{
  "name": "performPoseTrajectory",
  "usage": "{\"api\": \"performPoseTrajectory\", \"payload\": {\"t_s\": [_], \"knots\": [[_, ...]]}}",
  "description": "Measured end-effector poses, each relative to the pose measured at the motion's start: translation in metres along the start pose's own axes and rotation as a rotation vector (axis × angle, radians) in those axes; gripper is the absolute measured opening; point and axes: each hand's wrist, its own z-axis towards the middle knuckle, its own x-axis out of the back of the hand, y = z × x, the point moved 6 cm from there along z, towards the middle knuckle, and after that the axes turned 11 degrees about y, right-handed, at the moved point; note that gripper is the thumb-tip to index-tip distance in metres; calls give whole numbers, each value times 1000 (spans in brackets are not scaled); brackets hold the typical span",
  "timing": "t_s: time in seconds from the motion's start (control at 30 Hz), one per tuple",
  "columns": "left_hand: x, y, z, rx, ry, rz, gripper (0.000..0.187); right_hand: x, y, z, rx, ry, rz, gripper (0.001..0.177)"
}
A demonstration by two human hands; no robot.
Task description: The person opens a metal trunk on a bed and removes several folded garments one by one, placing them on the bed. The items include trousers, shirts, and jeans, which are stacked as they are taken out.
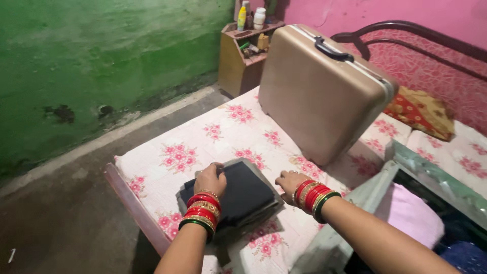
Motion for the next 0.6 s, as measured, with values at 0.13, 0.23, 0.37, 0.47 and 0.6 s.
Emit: {"api": "performPoseTrajectory", "payload": {"t_s": [0.13, 0.23, 0.37, 0.47, 0.6], "knots": [[-9, 50, -19, -157, 36, -69, 35, 41, 13, -26, 94, 301, 14, 51], [-16, 87, -38, -246, 32, -104, 37, 60, 31, -53, 72, 316, -28, 57], [-29, 130, -73, -270, -51, -178, 38, 67, 62, -98, -20, 305, -40, 58], [-39, 159, -108, -250, -85, -163, 40, 61, 99, -133, -68, 310, -26, 56], [-62, 193, -157, -242, -135, -157, 40, 41, 171, -173, -205, 273, 45, 52]]}}
